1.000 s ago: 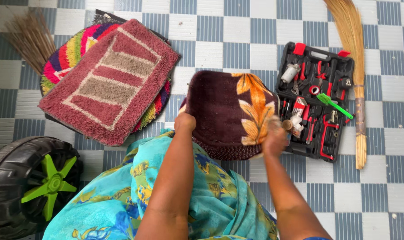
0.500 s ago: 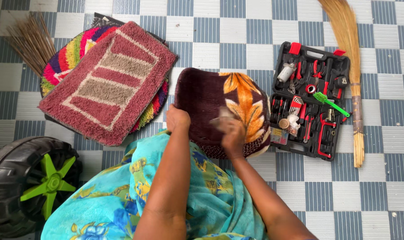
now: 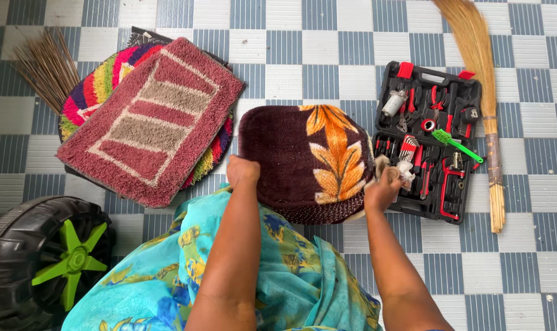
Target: The person sits on a tiled floor and uses a small brush to scrub several woven mats and rugs. They clean each item individually, flipping them over to scrub both sides, and then stack them. Later, the person places a striped mat and two stuffed toys onto a child's ride-on toy.
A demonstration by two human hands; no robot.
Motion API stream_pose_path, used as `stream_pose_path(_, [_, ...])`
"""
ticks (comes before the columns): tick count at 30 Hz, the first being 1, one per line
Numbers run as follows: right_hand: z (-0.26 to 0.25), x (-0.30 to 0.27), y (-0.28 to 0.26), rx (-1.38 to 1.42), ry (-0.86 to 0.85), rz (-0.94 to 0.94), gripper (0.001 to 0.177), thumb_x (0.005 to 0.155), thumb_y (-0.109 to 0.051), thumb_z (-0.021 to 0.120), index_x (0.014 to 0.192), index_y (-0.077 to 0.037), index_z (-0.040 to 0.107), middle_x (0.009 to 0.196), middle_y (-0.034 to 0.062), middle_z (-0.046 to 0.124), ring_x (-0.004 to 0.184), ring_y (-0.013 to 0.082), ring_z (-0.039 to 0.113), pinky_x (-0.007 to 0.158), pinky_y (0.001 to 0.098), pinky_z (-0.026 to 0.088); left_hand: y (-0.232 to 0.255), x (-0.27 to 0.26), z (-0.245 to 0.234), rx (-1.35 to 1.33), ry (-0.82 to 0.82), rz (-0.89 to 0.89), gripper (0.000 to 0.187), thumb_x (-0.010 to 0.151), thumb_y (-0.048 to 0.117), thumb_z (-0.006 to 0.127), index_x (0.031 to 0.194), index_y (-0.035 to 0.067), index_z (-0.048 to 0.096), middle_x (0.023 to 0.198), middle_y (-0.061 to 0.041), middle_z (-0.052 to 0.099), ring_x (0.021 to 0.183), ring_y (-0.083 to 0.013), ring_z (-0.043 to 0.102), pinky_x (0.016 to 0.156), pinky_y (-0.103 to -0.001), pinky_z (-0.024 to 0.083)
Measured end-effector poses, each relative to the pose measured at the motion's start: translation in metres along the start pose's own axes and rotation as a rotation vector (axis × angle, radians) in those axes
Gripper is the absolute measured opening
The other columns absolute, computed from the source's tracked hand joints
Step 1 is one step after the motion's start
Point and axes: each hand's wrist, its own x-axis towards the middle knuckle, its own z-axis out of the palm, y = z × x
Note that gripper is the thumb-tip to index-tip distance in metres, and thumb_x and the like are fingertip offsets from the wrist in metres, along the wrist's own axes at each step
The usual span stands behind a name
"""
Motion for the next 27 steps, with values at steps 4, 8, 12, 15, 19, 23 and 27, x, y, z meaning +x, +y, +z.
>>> stream_pose_path(4, [0.021, 0.002, -0.061, 0.135, -0.013, -0.320, 0.051, 0.087, 0.009, 0.063, 0.136, -0.006, 0.064, 0.112, 0.0205, 0.060, 0.089, 0.0226, 0.062, 0.066, 0.0276, 0.060, 0.008, -0.011, 0.001, -0.160, -0.028, 0.046, 0.055, 0.083, 0.039, 0.079, 0.124, 0.006, 0.063, 0.125, -0.020, 0.069, 0.122, -0.0364, 0.065, 0.105, -0.044, 0.050])
stream_pose_path(8, [0.045, -0.049, -0.165, 0.324, -0.294, -0.534, 0.059, 0.093, -0.001, 0.049, 0.150, -0.013, 0.057, 0.125, 0.0244, 0.053, 0.096, 0.0208, 0.058, 0.065, 0.0252, 0.061, 0.013, -0.002, 0.015, -0.206, 0.032, 0.122, 0.058, 0.082, 0.035, 0.077, 0.128, 0.005, 0.059, 0.121, -0.022, 0.069, 0.117, -0.0400, 0.065, 0.102, -0.047, 0.050])
stream_pose_path(12, [0.083, -0.090, -0.222, 0.325, -0.186, -0.943, 0.057, 0.108, -0.008, 0.052, 0.157, -0.036, 0.046, 0.137, 0.0058, 0.054, 0.119, 0.0252, 0.058, 0.097, 0.0369, 0.057, 0.005, 0.018, 0.027, -0.199, -0.019, 0.200, 0.046, 0.084, 0.019, 0.064, 0.130, 0.017, 0.066, 0.121, -0.021, 0.070, 0.117, -0.0392, 0.064, 0.103, -0.047, 0.048])
stream_pose_path(15, [0.107, -0.099, -0.224, 0.328, -0.207, -0.981, 0.060, 0.095, -0.017, 0.059, 0.153, -0.028, 0.048, 0.131, 0.0120, 0.053, 0.109, 0.0309, 0.056, 0.090, 0.0415, 0.054, -0.005, 0.023, 0.024, -0.114, -0.020, 0.223, 0.034, 0.094, 0.020, 0.060, 0.126, 0.016, 0.070, 0.122, -0.021, 0.072, 0.119, -0.0383, 0.065, 0.104, -0.048, 0.049])
stream_pose_path(19, [0.110, -0.073, -0.210, -0.076, -0.402, -0.931, 0.060, 0.094, -0.006, 0.050, 0.146, -0.034, 0.057, 0.130, 0.0091, 0.056, 0.101, 0.0272, 0.056, 0.082, 0.0406, 0.055, -0.008, 0.014, 0.014, -0.074, -0.042, 0.139, 0.033, 0.094, 0.025, 0.062, 0.126, 0.024, 0.070, 0.125, -0.016, 0.069, 0.120, -0.0373, 0.063, 0.100, -0.048, 0.050])
stream_pose_path(23, [0.065, -0.024, -0.239, -0.015, -0.774, -0.263, 0.054, 0.108, -0.054, 0.046, 0.108, -0.005, 0.069, 0.112, 0.0169, 0.060, 0.093, 0.0227, 0.058, 0.078, 0.0390, 0.053, -0.012, 0.015, 0.007, -0.094, -0.033, 0.113, 0.032, 0.096, 0.026, 0.061, 0.127, 0.025, 0.070, 0.124, -0.014, 0.071, 0.119, -0.0366, 0.064, 0.100, -0.048, 0.050])
stream_pose_path(27, [0.036, 0.023, -0.219, -0.057, -0.692, 0.053, 0.054, 0.100, -0.061, 0.041, 0.108, -0.012, 0.062, 0.095, 0.0102, 0.066, 0.077, 0.0252, 0.064, 0.064, 0.0403, 0.052, -0.020, 0.023, 0.007, -0.130, -0.039, 0.098, 0.031, 0.095, 0.028, 0.063, 0.125, 0.024, 0.071, 0.124, -0.014, 0.071, 0.120, -0.0363, 0.064, 0.101, -0.047, 0.050])
